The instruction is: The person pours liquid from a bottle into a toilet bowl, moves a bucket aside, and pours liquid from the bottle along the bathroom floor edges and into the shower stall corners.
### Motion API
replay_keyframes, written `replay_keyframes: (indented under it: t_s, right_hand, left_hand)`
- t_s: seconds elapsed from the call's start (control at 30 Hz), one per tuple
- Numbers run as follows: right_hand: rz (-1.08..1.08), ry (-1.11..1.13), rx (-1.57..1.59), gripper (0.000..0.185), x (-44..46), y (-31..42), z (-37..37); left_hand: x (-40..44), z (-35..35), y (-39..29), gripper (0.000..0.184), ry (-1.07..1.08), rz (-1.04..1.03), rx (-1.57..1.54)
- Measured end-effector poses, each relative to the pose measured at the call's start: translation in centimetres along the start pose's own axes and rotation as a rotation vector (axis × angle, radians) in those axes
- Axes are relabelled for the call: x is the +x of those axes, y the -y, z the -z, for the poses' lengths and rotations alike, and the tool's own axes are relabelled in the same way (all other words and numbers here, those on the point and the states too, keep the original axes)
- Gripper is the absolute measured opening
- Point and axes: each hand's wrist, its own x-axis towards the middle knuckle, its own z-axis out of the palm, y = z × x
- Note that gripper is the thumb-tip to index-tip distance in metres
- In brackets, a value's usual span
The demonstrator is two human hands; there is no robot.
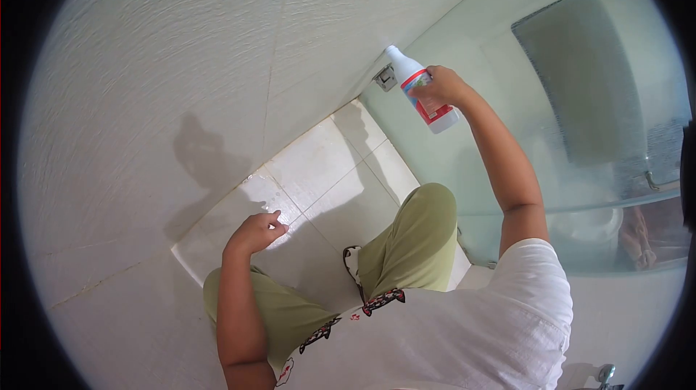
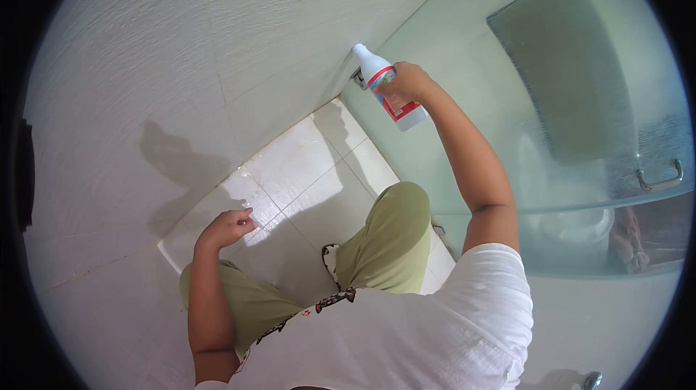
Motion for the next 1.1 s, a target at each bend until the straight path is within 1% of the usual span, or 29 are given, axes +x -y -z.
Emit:
replay_keyframes:
  t_s: [0.1, 0.2, 0.27, 0.33, 0.37, 0.4, 0.47, 0.5, 0.57, 0.67, 0.73, 0.77, 0.8, 0.83, 0.87, 0.93, 0.97, 1.0, 1.03, 1.07, 1.1]
  right_hand:
    - [-0.078, 0.067, 0.038, 0.053, -0.9, 1.3, 1.2]
    - [-0.085, 0.09, 0.009, 0.053, -0.3, 1.0, 1.0]
    - [-0.06, 0.086, 0.001, 0.053, 0.7, 0.5, -0.1]
    - [-0.084, 0.159, -0.009, 0.054, 0.8, 0.8, -0.3]
    - [-0.078, 0.201, 0.009, 0.054, 1.1, 0.7, 0.3]
    - [-0.08, 0.212, 0.002, 0.054, 1.2, 1.0, 1.2]
    - [-0.087, 0.288, -0.094, 0.055, 1.4, 1.9, 2.7]
    - [-0.104, 0.302, -0.123, 0.055, 1.6, 2.5, 2.5]
    - [-0.125, 0.33, -0.092, 0.055, 2.3, 2.3, 0.5]
    - [-0.144, 0.35, -0.048, 0.054, 3.7, 1.2, -3.0]
    - [-0.172, 0.463, 0.181, 0.05, 4.2, 0.3, -3.9]
    - [-0.171, 0.466, 0.181, 0.05, 4.3, -0.1, -4.6]
    - [-0.164, 0.478, 0.258, 0.048, 4.2, -0.1, -5.6]
    - [-0.155, 0.488, 0.339, 0.046, 4.3, -0.3, -6.9]
    - [-0.146, 0.506, 0.337, 0.045, 5.3, -1.1, -9.2]
    - [-0.108, 0.409, 0.535, 0.047, 6.2, -2.3, -14.8]
    - [-0.1, 0.414, 0.539, 0.047, 6.6, -2.4, -16.7]
    - [-0.131, 0.373, 0.552, 0.049, 6.8, -1.9, -18.0]
    - [-0.168, 0.336, 0.563, 0.051, 6.8, -1.9, -18.8]
    - [-0.168, 0.347, 0.562, 0.051, 7.2, -2.2, -19.1]
    - [-0.188, 0.429, 0.453, 0.05, 7.3, -1.7, -18.3]
  left_hand:
    - [0.0, 0.0, 0.3, 0.039, 0.01, -0.016, 0.007]
    - [0.0, 0.0, 0.8, 0.041, -0.016, -0.028, -0.015]
    - [-0.3, 0.3, 0.6, 0.046, -0.009, 0.032, -0.015]
    - [-0.6, 0.3, 0.6, 0.05, -0.016, 0.031, -0.003]
    - [-0.6, 0.2, 0.9, 0.054, -0.023, 0.029, 0.007]
    - [-0.6, 0.1, 1.1, 0.054, -0.016, 0.034, -0.002]
    - [-0.4, 0.1, 1.5, 0.062, 0.0, -0.001, 0.008]
    - [-0.3, 0.0, 1.5, 0.062, -0.002, 0.001, -0.006]
    - [-0.2, -0.1, 0.9, 0.052, -0.029, -0.063, -0.012]
    - [-0.2, -0.1, 0.3, 0.047, -0.032, -0.057, 0.031]
    - [-0.4, -0.3, 0.3, 0.047, -0.04, -0.042, 0.01]
    - [-0.5, -0.4, 0.2, 0.046, -0.052, -0.031, -0.009]
    - [-0.5, -0.5, 0.4, 0.046, -0.053, -0.032, -0.008]
    - [-0.5, -0.5, 0.6, 0.049, -0.05, -0.021, -0.009]
    - [-0.4, -0.4, 0.6, 0.052, -0.05, -0.011, -0.01]
    - [-1.0, -0.1, -0.8, 0.053, -0.052, 0.008, 0.026]
    - [-1.3, -0.1, -1.1, 0.054, -0.047, 0.03, 0.053]
    - [-1.2, -0.2, -0.9, 0.054, -0.053, 0.037, 0.051]
    - [-1.2, -0.4, -0.5, 0.055, -0.053, 0.009, 0.035]
    - [-1.3, -0.6, -0.1, 0.056, -0.052, -0.018, 0.017]
    - [-1.5, -0.7, 0.0, 0.056, -0.051, -0.008, 0.01]
